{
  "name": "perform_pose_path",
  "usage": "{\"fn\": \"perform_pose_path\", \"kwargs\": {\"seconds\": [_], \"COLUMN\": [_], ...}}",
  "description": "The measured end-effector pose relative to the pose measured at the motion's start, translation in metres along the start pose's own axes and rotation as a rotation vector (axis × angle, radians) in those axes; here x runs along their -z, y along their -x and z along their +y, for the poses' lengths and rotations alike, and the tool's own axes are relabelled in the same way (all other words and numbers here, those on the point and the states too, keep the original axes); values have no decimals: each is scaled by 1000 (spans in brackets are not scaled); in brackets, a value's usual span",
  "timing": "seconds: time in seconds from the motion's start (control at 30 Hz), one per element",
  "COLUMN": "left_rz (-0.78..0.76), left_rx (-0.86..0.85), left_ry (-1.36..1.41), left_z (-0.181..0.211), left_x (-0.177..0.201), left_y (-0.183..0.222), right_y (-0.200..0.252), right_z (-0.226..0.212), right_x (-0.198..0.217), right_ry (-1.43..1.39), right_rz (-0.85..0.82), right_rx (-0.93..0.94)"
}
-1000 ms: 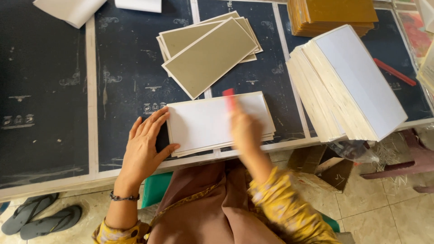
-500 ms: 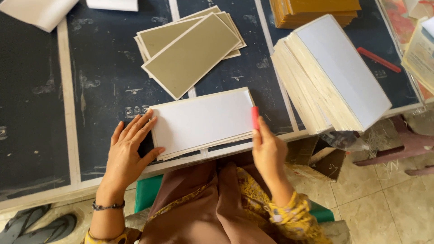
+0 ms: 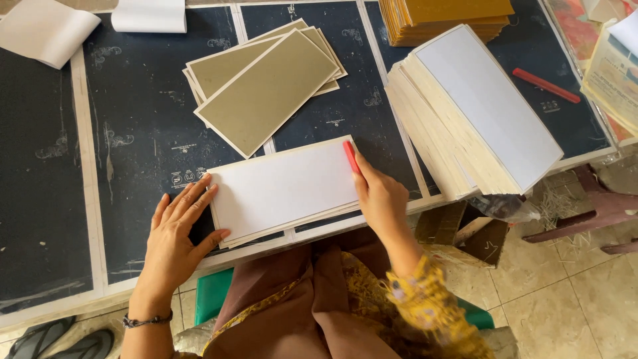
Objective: Folding and stacking paper cards using a creasing tool on a production table.
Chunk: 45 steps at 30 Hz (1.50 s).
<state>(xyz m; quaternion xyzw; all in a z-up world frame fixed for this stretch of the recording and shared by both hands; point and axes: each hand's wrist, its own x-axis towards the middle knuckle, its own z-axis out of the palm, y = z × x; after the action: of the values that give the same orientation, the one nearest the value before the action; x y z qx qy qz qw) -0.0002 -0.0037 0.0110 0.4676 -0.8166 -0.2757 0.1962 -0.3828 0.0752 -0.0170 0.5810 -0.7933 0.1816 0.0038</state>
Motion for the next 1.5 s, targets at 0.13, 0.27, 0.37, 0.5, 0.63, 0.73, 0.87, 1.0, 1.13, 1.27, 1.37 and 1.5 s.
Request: {"fn": "perform_pose_path", "kwargs": {"seconds": [0.13, 0.27, 0.37, 0.5, 0.63, 0.73, 0.87, 1.0, 1.13, 1.27, 1.37, 1.5], "left_rz": [2, -20, -38, -53, -35, -1, 171, 89, 105, 91, 13, -107], "left_rx": [8, 24, 30, 29, 17, 50, 27, 136, 190, 202, 274, 95], "left_ry": [-7, 12, 25, 17, 3, -16, -188, -417, -457, -430, -229, -137], "left_z": [-1, 4, 4, 0, 4, 16, 36, 49, 29, 24, 21, 46], "left_x": [-1, 4, 4, 4, 14, 23, 7, -32, -43, -18, 14, 45], "left_y": [-1, -2, -2, -3, -16, -42, -107, -169, -200, -197, -183, -120], "right_y": [25, 0, -42, -87, -86, -59, -41, -40, -43, -39, -39, -36], "right_z": [36, 55, 51, 54, 56, 60, 65, 65, 64, 62, 55, 51], "right_x": [16, 19, 22, 11, 1, -12, -20, -22, -23, -20, -14, -10], "right_ry": [16, -237, -377, -310, -205, -100, 44, 48, 51, 35, 2, -49], "right_rz": [25, -95, -140, -152, -83, 41, 209, 215, 229, 226, 229, 263], "right_rx": [248, 288, 318, 343, 312, 214, 92, 46, 60, 50, 37, -13]}}
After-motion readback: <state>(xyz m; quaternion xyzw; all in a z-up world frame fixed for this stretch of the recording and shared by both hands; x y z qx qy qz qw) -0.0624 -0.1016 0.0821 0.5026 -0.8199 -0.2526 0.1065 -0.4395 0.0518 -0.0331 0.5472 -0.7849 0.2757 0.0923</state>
